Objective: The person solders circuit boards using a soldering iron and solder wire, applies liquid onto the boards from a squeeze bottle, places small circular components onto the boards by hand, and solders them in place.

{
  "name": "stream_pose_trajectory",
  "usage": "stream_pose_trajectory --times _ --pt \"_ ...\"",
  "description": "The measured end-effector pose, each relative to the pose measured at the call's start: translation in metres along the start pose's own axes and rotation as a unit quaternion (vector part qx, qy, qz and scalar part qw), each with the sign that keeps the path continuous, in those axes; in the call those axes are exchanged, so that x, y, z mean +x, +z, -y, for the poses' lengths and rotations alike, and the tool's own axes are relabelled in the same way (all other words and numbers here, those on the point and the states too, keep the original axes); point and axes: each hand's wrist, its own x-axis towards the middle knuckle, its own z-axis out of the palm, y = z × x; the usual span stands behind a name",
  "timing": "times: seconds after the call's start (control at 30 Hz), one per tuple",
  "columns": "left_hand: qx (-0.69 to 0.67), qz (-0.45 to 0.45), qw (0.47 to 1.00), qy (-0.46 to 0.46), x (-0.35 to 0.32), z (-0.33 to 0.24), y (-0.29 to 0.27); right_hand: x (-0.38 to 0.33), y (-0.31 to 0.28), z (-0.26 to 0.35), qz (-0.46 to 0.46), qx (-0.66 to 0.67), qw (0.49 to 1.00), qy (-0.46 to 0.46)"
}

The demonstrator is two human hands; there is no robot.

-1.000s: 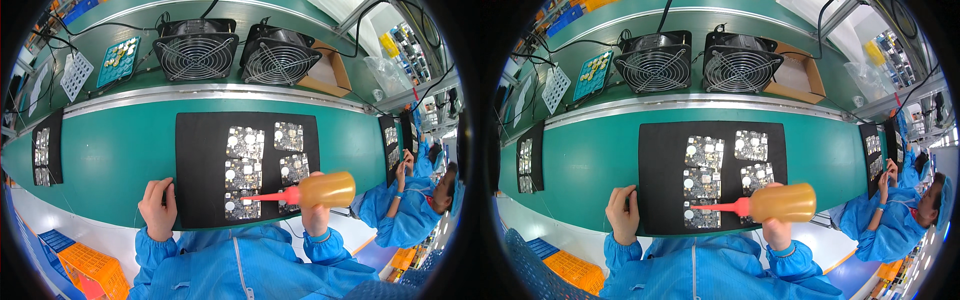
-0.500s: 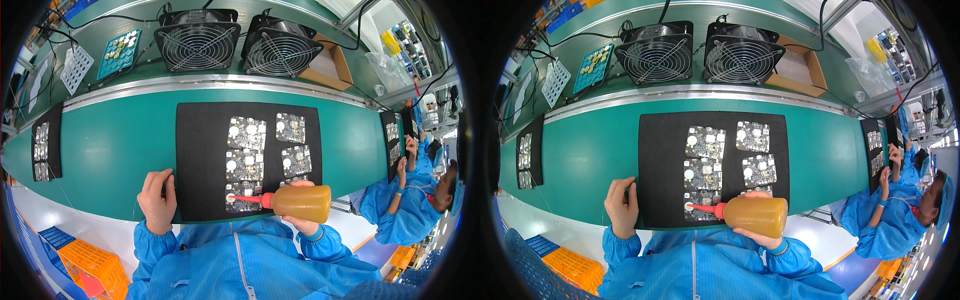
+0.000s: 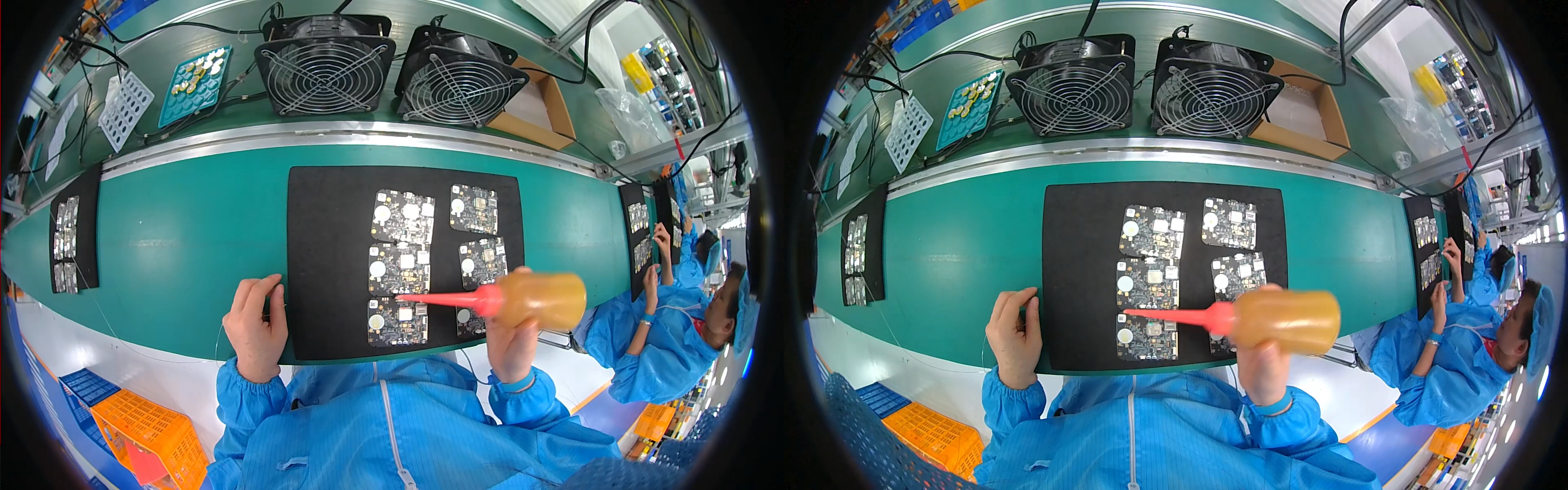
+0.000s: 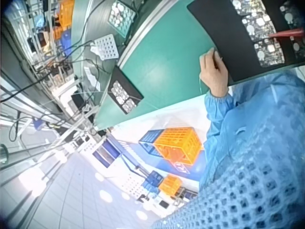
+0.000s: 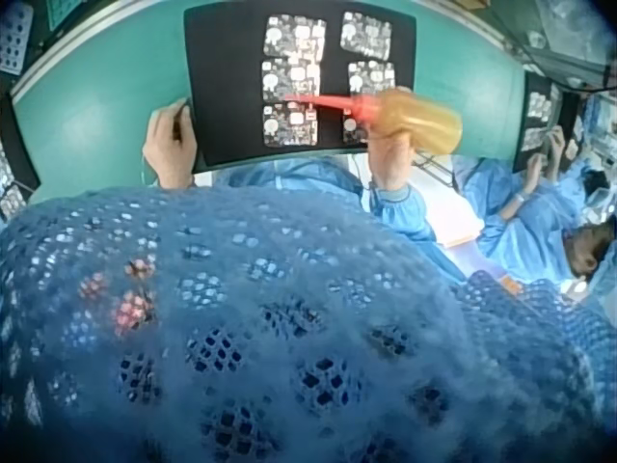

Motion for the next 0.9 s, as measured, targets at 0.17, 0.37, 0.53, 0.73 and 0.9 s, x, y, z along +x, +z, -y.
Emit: stream_pose_trajectory --times 0.17,0.37,0.53,0.73,0.9 --pt "-0.005 0.002 1.000 -0.011 -0.002 0.002 0.000 0.018 -0.012 -0.006 -0.026 0.027 0.998 0.057" --pt "-0.015 -0.003 1.000 -0.007 0.002 0.003 0.001 0.021 -0.007 -0.018 0.025 -0.179 0.983 -0.009" --pt "-0.009 0.007 1.000 -0.015 0.004 0.003 0.000 0.027 -0.007 -0.024 0.083 -0.263 0.960 -0.054" --pt "-0.008 0.008 1.000 -0.014 0.003 0.002 0.002 0.024 0.002 -0.018 0.024 -0.200 0.976 -0.079" --pt "-0.004 0.007 1.000 -0.021 0.001 -0.003 0.001 0.031 -0.034 0.018 -0.083 0.228 0.970 0.011"
